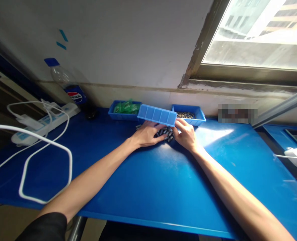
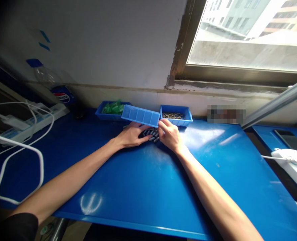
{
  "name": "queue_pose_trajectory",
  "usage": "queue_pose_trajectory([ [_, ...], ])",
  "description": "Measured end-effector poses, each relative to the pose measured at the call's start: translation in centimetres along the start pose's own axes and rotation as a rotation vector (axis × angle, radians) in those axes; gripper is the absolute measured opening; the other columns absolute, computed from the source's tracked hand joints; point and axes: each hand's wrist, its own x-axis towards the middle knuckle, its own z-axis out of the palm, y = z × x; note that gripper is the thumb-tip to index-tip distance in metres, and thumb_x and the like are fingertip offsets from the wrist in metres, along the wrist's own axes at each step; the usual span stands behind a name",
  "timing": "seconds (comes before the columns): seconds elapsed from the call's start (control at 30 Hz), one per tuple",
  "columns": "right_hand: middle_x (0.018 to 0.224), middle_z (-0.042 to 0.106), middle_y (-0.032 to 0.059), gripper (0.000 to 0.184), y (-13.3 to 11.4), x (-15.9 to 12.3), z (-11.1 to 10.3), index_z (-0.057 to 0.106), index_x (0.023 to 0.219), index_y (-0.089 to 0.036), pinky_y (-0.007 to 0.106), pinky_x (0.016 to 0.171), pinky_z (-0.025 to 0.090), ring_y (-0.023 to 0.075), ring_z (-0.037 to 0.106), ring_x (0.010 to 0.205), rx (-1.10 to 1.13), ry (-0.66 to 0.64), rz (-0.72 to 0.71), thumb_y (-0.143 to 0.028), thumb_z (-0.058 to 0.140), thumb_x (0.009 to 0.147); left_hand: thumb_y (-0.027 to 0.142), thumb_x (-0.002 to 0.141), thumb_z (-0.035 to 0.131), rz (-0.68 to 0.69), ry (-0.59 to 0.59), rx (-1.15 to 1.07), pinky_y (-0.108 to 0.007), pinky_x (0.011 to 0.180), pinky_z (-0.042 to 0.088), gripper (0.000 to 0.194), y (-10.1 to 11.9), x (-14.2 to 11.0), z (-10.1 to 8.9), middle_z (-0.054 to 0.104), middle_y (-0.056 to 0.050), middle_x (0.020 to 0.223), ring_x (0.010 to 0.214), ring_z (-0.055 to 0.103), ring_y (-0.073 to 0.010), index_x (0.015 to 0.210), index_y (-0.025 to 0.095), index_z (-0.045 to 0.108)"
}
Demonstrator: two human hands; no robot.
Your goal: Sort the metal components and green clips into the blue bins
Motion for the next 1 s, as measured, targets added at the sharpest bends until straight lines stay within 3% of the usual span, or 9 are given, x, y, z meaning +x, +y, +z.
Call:
queue_pose_trajectory([
  [0.1,0.095,0.073,0.0073,0.016,0.0,0.7,-0.6,0.066,0.089,-0.025,0.034,0.077,0.056,0.0222,0.07,0.082,0.007,0.004,0.045,-0.026,0.054,0.1,0.048,0.103,0.056,0.0,0.023,0.001,-0.045,0.115,0.046,0.043,-0.2,0.1,-0.8,0.065,-0.01,0.141,0.131,0.059,-0.0302,0.137,0.025,0.068],
  [0.23,0.075,0.066,0.0028,0.024,-0.2,2.7,-1.9,0.057,0.076,-0.024,0.031,0.066,0.053,0.0197,0.067,0.067,0.152,-0.063,0.125,-0.035,0.061,0.097,0.051,0.104,0.052,-0.171,0.048,0.105,-0.054,0.111,0.048,0.047,0.3,-1.2,-1.0,0.069,-0.014,0.134,0.128,0.059,-0.0339,0.136,0.021,0.069],
  [0.4,0.065,0.064,-0.0015,0.03,-0.5,5.8,-3.0,0.055,0.077,-0.023,0.028,0.058,0.052,0.0189,0.07,0.059,0.398,-0.221,0.358,-0.044,0.073,0.089,0.059,0.105,0.046,-0.414,-0.011,0.154,-0.074,0.122,0.028,0.061,1.9,-3.6,0.1,0.046,-0.013,0.165,0.152,0.038,-0.0435,0.159,0.031,0.049],
  [0.5,0.058,0.064,-0.0015,0.035,-0.3,7.6,-3.0,0.055,0.071,-0.022,0.027,0.053,0.051,0.0159,0.065,0.05,0.448,-0.269,0.5,-0.046,0.076,0.086,0.063,0.104,0.045,-0.449,-0.082,0.117,-0.073,0.127,0.019,0.068,2.7,-4.0,0.6,0.033,-0.013,0.173,0.159,0.024,-0.0466,0.163,0.031,0.043],
  [0.6,0.058,0.068,0.0012,0.032,-0.1,9.0,-3.0,0.062,0.076,-0.02,0.027,0.05,0.054,0.0154,0.064,0.048,0.498,-0.212,0.703,-0.044,0.084,0.079,0.065,0.103,0.043,-0.421,-0.115,0.083,-0.069,0.129,0.02,0.071,3.5,-3.9,0.7,0.03,-0.013,0.174,0.161,0.022,-0.0461,0.165,0.03,0.04],
  [0.7,0.064,0.073,0.0047,0.033,-0.3,9.4,-3.0,0.07,0.09,-0.018,0.032,0.06,0.064,0.0199,0.073,0.058,0.622,-0.108,0.824,-0.037,0.091,0.072,0.066,0.104,0.042,-0.407,-0.151,0.061,-0.066,0.13,0.018,0.073,4.2,-3.8,0.7,0.026,-0.015,0.175,0.162,0.02,-0.0446,0.167,0.028,0.037],
  [0.87,0.076,0.078,0.007,0.026,-0.2,7.7,-4.1,0.074,0.097,-0.017,0.038,0.078,0.068,0.0241,0.08,0.075,0.635,-0.014,0.775,-0.03,0.082,0.076,0.065,0.104,0.041,-0.346,-0.11,0.058,-0.067,0.129,0.021,0.073,4.9,-3.8,0.7,0.027,-0.014,0.175,0.163,0.013,-0.0438,0.165,0.024,0.04],
  [1.0,0.09,0.082,0.0072,0.026,0.6,5.4,-5.6,0.076,0.101,-0.02,0.041,0.086,0.064,0.0254,0.079,0.087,0.415,0.024,0.621,-0.033,0.076,0.079,0.057,0.106,0.044,-0.231,0.019,0.185,-0.063,0.12,0.035,0.064,5.0,-2.3,0.7,0.051,-0.015,0.161,0.15,0.036,-0.0413,0.156,0.017,0.052],
])
